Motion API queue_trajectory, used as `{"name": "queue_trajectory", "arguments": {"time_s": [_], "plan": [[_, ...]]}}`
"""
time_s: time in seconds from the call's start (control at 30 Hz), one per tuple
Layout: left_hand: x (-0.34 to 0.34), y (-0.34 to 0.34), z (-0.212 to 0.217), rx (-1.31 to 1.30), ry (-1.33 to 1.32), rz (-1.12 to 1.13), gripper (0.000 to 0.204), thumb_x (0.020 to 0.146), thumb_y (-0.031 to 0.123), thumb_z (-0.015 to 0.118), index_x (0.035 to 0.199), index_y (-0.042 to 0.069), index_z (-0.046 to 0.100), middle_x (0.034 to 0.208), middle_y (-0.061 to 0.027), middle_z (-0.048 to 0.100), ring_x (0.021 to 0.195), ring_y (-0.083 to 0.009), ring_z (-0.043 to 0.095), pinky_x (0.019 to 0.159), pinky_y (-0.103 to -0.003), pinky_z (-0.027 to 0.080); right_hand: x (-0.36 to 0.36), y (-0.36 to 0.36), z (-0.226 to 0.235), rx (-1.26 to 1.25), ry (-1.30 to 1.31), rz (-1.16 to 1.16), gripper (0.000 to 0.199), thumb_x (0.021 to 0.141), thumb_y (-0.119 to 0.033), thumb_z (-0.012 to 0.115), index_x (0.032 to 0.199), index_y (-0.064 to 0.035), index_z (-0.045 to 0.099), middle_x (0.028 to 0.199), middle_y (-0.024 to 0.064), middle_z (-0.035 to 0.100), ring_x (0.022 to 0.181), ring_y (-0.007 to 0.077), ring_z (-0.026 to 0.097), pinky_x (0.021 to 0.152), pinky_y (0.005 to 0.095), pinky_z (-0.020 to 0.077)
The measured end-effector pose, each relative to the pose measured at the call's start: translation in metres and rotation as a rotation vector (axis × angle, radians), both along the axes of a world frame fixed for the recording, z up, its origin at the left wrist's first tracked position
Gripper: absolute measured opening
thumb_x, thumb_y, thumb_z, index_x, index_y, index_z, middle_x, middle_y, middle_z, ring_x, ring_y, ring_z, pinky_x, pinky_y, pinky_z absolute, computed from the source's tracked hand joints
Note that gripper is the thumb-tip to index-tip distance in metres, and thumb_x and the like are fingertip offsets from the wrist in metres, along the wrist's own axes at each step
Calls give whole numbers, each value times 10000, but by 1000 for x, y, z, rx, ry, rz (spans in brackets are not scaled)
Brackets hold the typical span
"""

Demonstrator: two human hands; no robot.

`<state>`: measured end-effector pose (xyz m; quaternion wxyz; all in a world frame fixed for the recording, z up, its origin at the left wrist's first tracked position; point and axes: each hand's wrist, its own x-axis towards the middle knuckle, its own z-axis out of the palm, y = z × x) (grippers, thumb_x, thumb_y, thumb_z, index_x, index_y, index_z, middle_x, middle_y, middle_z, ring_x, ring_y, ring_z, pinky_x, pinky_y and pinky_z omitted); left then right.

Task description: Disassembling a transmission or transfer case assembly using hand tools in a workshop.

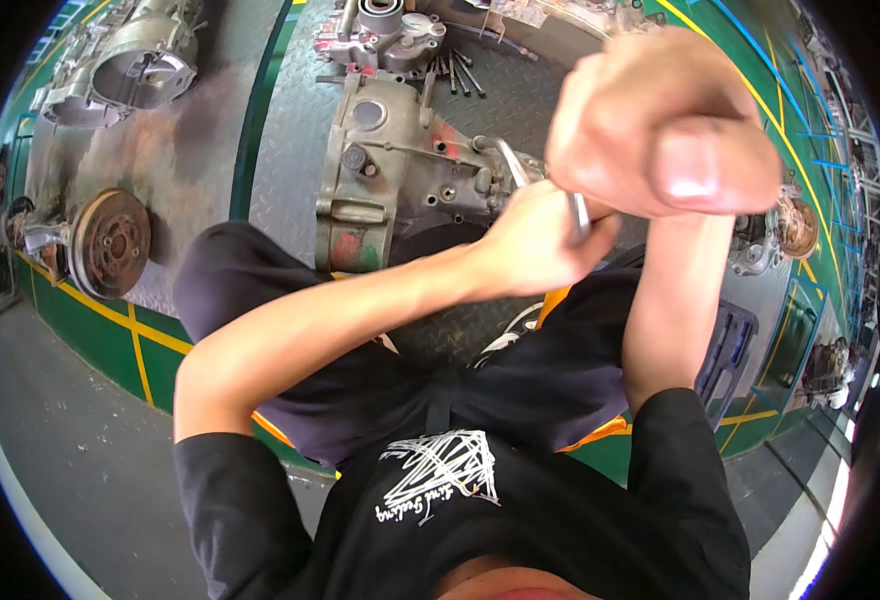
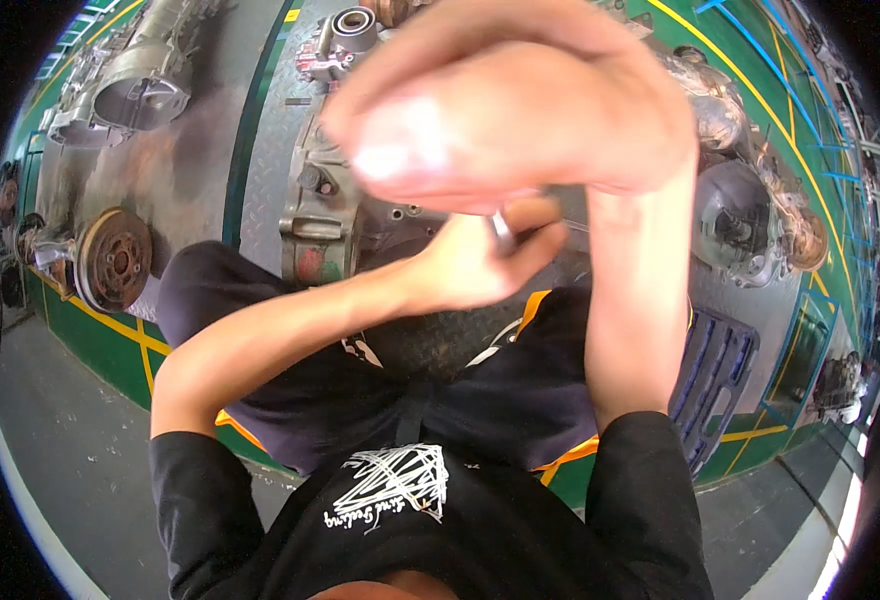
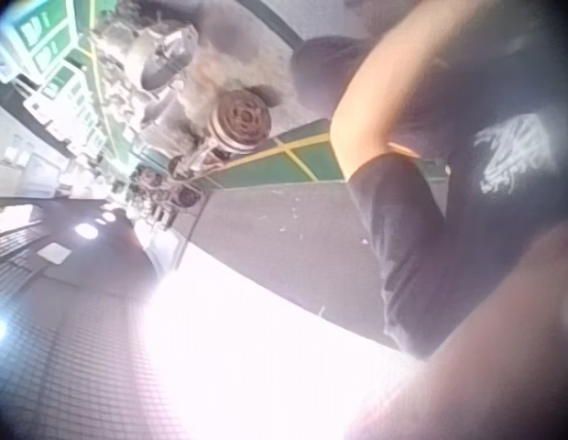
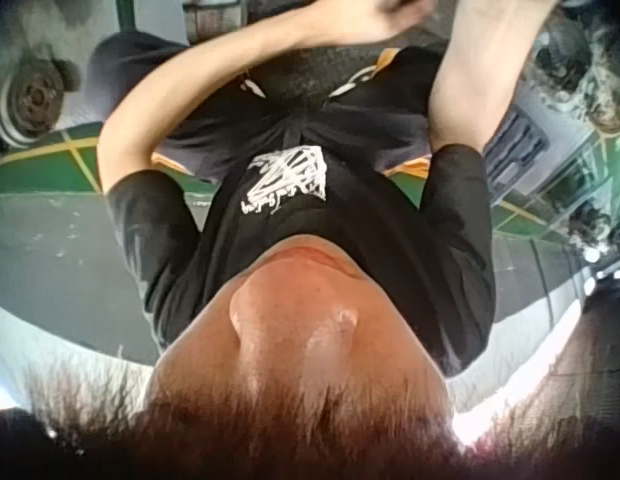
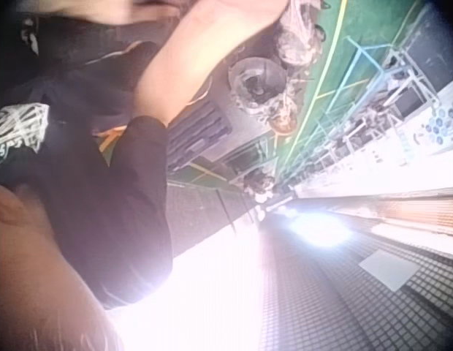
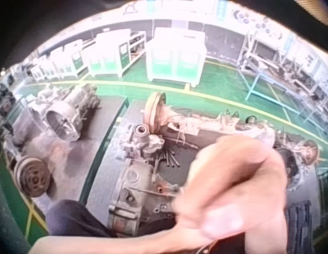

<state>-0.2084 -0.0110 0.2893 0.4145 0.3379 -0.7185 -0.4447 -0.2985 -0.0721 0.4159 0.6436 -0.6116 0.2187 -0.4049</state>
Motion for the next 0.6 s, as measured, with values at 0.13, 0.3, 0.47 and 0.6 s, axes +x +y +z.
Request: {"name": "queue_trajectory", "arguments": {"time_s": [0.13,0.3,0.47,0.6], "plan": [[66,-10,5,116,70,294,78,816,46,645,785,-24,660,569,-109,549,544,-123,543,530,-327,454,-20,-47,-25,505,-525,754,259,899,-148,641,664,-50,595,601,16,592,490,113,505,484,258,377],[52,-95,-10,62,163,339,246,954,173,636,783,-2,663,580,-55,550,544,-116,477,510,-337,395,23,-6,-26,-453,-36,-108,180,848,-152,689,778,13,689,692,40,647,618,121,571,592,256,433],[-19,-23,-2,47,99,54,128,901,118,641,847,11,688,610,-108,589,582,-164,593,559,-370,475,-3,-21,18,51,332,222,174,836,-122,691,925,25,718,770,65,649,730,113,593,658,281,469],[40,0,10,131,13,206,102,869,98,655,902,15,706,624,-88,631,551,-167,619,517,-352,476,-41,-42,32,292,92,456,204,910,-131,645,785,20,703,601,-11,543,584,59,503,536,241,386]]}}
